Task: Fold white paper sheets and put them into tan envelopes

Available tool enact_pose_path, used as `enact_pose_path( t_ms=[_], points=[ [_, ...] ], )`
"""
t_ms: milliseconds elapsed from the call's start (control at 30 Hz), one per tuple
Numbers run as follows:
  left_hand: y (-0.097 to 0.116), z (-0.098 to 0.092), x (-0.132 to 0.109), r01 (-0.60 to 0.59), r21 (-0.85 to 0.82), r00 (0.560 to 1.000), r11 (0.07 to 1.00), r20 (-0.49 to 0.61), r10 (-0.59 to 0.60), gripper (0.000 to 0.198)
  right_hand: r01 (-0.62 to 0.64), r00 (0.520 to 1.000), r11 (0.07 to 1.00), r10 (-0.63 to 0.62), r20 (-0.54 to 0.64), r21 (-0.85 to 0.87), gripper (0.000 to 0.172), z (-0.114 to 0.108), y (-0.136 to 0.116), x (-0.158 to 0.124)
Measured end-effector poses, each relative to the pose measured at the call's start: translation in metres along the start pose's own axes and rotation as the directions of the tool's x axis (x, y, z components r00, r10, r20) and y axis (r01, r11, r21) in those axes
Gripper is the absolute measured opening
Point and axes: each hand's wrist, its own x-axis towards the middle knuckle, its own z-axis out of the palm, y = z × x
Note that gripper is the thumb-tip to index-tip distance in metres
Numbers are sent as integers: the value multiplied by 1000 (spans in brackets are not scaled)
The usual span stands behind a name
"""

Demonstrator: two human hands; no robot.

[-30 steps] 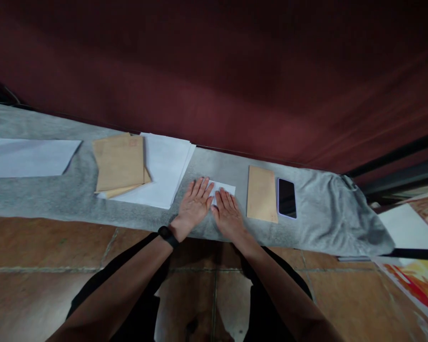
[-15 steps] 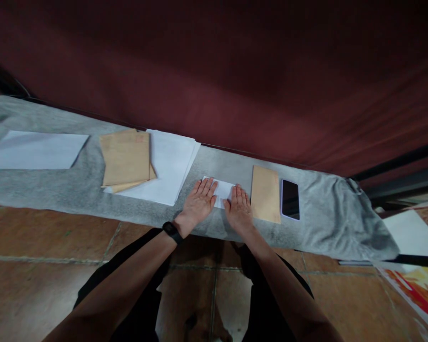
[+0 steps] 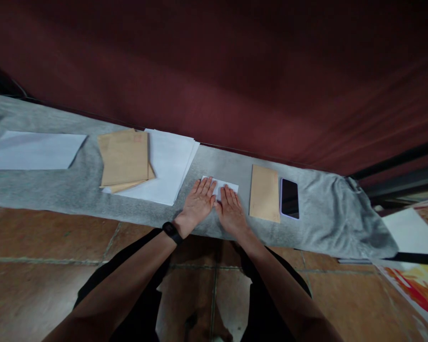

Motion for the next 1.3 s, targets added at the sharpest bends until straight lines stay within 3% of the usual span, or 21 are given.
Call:
enact_pose_path(
  t_ms=[433, 700, 800, 900, 1000, 1133, 1300],
  points=[
    [-9, 1, -2, 115, 0, 993, 993, 6, -115, 65, -73, 995, 995, 68, -79, -65, 66, 0, 11, -3],
    [-11, 1, -4, 241, -45, 965, 970, -99, -244, 65, -94, 989, 993, 85, -120, -70, 63, -2, 12, -6],
    [-1, -5, -3, 172, -68, 974, 983, -136, -179, 64, -98, 990, 993, 91, -111, -63, 63, -2, 12, -5],
    [15, -4, -3, 0, -127, 998, 992, -67, -8, 61, -101, 992, 993, 95, -81, -64, 61, -2, 13, -5],
    [31, 1, -4, -116, -169, 993, 979, 4, 119, 61, -86, 996, 993, 83, -37, -81, 61, -2, 14, -5],
    [38, 6, -2, -99, -155, 994, 983, 23, 104, 65, -67, 998, 993, 65, -17, -94, 62, -2, 14, -6],
    [31, 6, 2, -47, -97, 998, 994, 29, 50, 69, -93, 995, 993, 90, -44, -74, 60, -2, 13, -5]
  ],
)
